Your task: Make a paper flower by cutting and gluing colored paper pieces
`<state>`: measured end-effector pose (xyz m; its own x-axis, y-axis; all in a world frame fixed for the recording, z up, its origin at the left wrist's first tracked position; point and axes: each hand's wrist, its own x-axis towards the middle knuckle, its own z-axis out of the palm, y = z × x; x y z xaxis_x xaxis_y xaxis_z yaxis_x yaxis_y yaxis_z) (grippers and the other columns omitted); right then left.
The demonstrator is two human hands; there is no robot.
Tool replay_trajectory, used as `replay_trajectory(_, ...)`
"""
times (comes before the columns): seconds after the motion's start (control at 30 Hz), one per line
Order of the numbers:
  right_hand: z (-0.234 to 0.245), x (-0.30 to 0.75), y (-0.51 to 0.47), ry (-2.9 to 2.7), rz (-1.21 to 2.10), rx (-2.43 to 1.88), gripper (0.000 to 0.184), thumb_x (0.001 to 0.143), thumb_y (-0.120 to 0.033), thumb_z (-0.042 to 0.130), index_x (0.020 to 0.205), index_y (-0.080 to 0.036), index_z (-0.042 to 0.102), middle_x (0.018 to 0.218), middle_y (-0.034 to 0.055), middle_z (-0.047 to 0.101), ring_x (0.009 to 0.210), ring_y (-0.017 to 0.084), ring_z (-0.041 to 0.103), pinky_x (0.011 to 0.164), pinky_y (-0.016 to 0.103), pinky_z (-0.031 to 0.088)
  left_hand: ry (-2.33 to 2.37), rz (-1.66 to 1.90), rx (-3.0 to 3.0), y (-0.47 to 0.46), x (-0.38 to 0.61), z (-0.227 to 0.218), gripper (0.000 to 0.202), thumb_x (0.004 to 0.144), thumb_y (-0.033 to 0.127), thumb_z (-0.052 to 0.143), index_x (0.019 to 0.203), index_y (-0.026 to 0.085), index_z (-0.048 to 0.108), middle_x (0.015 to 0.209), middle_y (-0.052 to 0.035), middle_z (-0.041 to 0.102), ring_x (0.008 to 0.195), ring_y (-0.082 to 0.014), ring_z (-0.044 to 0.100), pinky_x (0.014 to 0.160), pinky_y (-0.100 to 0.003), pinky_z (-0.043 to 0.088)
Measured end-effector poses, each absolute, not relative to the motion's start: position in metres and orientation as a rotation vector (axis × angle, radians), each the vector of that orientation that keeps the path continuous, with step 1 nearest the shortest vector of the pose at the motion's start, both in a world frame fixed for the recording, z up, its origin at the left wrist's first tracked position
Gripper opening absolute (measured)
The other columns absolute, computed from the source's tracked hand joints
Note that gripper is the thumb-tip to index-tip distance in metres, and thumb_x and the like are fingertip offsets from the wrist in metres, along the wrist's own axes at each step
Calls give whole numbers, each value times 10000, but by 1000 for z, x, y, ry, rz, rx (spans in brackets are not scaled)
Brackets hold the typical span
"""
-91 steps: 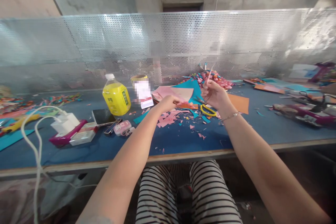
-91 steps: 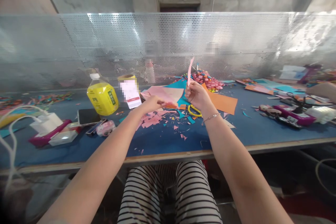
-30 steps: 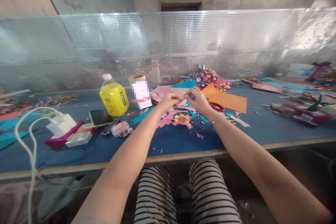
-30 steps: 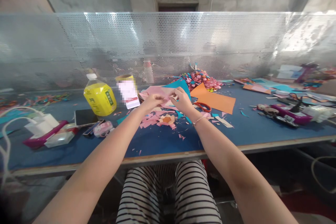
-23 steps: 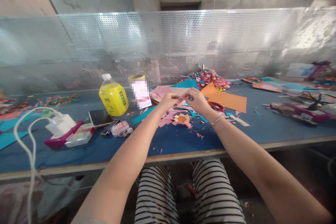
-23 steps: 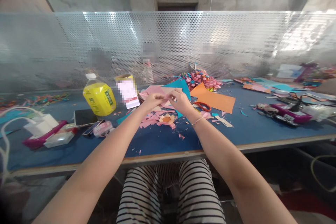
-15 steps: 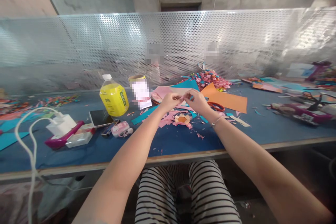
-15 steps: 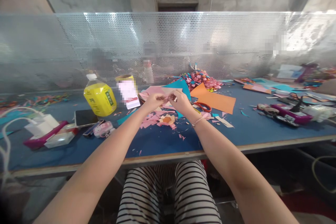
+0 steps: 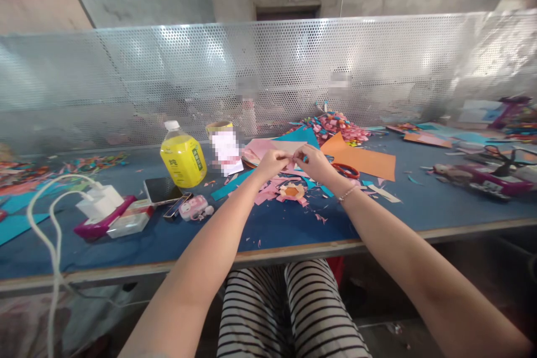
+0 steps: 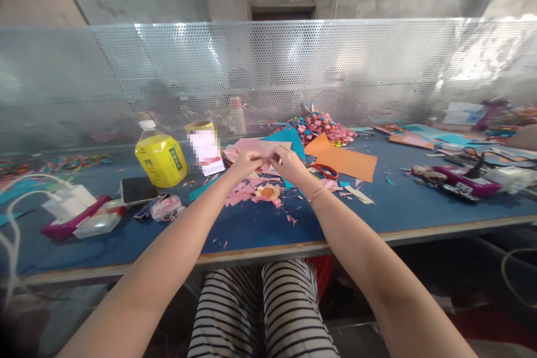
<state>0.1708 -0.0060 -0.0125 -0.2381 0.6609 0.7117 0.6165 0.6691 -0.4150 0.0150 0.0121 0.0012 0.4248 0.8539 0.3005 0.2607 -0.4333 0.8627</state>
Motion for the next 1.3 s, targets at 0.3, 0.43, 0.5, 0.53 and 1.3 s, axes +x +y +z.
replay_trajectory(0.3, -9, 175, -8, -2011, 29, -929, 67, 811, -193, 447, 748, -193, 472, 793, 46, 521, 800, 164, 489, 758, 299, 402, 968, 1080, 1619, 3, 22, 2, 170, 639, 300, 580, 690, 144, 623, 662, -11, 576, 665, -105, 532, 606, -220, 448)
replay_trajectory(0.43, -13, 177, -4, -2040, 5, -925, 82, 828, -207, 425, 757, -195, 462, 805, 47, 515, 802, 164, 488, 766, 304, 402, 998, 1162, 1641, 10, 22, -5, 202, 651, 341, 572, 597, 146, 563, 537, 24, 472, 577, -88, 477, 572, -225, 438)
replay_trajectory(0.5, -16, 176, -2, -2064, -22, -936, 90, 832, -211, 417, 754, -195, 458, 803, 51, 511, 785, 164, 484, 760, 306, 402, 979, 1205, 1625, 14, 20, -7, 274, 653, 371, 582, 518, 152, 486, 486, 41, 388, 522, -70, 424, 562, -226, 434)
replay_trajectory(0.53, -17, 176, -1, -2074, -37, -934, 94, 832, -208, 415, 749, -195, 456, 799, 53, 509, 778, 164, 482, 760, 307, 402, 962, 1224, 1604, 16, 18, -8, 310, 649, 383, 590, 493, 155, 449, 477, 45, 363, 508, -64, 407, 564, -227, 436)
replay_trajectory(1.3, -17, 165, -5, -1811, -69, -1061, 134, 783, -287, 477, 706, -180, 498, 704, 52, 565, 682, 147, 516, 622, 255, 429, 836, 1136, 1752, 7, 21, -4, 375, 638, 487, 607, 611, 113, 592, 551, 5, 504, 543, -74, 450, 564, -230, 379)
